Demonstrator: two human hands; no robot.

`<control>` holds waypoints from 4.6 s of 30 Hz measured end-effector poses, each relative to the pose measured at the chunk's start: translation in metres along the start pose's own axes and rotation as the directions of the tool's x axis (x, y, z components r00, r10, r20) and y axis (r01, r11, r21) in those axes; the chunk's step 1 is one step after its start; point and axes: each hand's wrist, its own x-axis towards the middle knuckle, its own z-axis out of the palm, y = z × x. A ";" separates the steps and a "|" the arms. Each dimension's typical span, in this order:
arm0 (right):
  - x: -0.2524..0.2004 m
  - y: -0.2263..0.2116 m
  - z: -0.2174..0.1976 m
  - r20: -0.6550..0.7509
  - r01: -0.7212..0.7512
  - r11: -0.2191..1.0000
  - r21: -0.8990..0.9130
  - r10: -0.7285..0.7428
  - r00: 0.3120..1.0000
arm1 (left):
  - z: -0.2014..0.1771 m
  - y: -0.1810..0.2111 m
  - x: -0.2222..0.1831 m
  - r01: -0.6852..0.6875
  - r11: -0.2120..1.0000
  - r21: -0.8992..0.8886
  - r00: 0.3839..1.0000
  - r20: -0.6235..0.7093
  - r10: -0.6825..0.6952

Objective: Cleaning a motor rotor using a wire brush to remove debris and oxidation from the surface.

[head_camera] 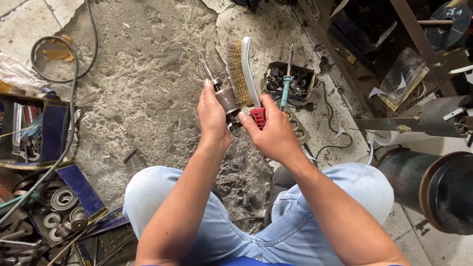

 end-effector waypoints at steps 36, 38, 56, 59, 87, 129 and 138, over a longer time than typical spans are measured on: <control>-0.012 -0.011 0.000 0.031 -0.041 0.998 0.053 0.039 0.999 | 0.005 0.014 -0.021 -0.028 1.000 0.013 0.994 -0.102 0.029; -0.010 -0.003 0.003 0.035 -0.019 0.999 0.051 0.017 0.999 | 0.004 0.011 -0.020 -0.022 1.000 -0.001 0.995 -0.100 0.021; -0.008 -0.008 0.001 0.003 -0.060 0.998 -0.034 0.060 0.998 | 0.000 0.004 0.000 -0.009 0.995 -0.095 0.997 -0.080 0.001; -0.010 -0.013 -0.001 0.000 -0.041 0.999 0.003 0.041 0.999 | 0.009 0.019 -0.018 -0.003 0.998 -0.059 0.996 -0.090 -0.002; -0.008 -0.011 -0.002 -0.015 0.037 0.999 0.014 -0.037 0.999 | 0.018 0.033 -0.037 -0.004 1.000 -0.016 0.999 -0.045 0.003; -0.005 -0.012 0.000 -0.042 -0.099 0.988 -0.117 0.095 0.995 | 0.000 0.015 -0.009 0.062 0.997 0.040 0.994 -0.091 -0.058; -0.007 -0.013 -0.003 -0.014 -0.050 0.995 -0.087 0.049 0.999 | 0.008 0.017 -0.014 -0.008 1.000 0.023 0.993 -0.117 0.010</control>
